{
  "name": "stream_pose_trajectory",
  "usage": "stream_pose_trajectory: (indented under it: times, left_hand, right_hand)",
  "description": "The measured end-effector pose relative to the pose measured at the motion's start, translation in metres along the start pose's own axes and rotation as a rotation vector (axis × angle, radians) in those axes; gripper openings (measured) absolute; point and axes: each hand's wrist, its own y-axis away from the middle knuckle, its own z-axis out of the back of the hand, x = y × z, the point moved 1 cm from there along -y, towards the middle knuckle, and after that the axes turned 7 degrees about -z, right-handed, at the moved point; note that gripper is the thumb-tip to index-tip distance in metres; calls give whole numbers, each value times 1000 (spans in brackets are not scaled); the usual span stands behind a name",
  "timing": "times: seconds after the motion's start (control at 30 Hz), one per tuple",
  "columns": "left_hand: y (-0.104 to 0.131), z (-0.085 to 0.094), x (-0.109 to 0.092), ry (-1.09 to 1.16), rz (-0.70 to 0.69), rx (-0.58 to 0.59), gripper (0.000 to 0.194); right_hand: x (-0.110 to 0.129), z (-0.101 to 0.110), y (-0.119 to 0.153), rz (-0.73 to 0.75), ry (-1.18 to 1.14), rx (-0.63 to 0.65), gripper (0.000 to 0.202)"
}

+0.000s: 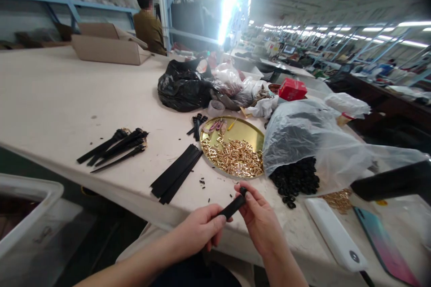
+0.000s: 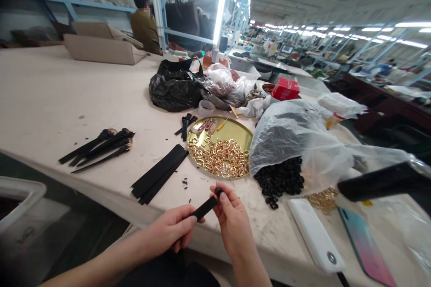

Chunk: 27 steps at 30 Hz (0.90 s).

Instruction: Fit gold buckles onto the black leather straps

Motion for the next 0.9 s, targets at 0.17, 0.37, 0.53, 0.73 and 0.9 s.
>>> stream_pose_trajectory:
  times: [0.17, 0.37, 0.53, 0.73, 0.9]
  left_hand:
    - [-4, 0, 3, -43, -9, -59, 18]
    - [-7, 3, 2, -96, -43, -136, 16]
    - [-9, 3, 7, -130, -53, -173, 21]
    - [-9, 3, 10, -238, -52, -112, 23]
    - [-6, 6, 1, -453, -68, -62, 28]
  right_hand:
    - [-12, -3, -1, 60, 1, -44, 23]
    - [-20, -2, -1, 79, 4, -102, 24]
    - [-21, 0, -2, 74, -18, -100, 23]
    - [-27, 6, -5, 131, 66, -113, 19]
    - [-29, 16, -4, 283, 390, -218, 21]
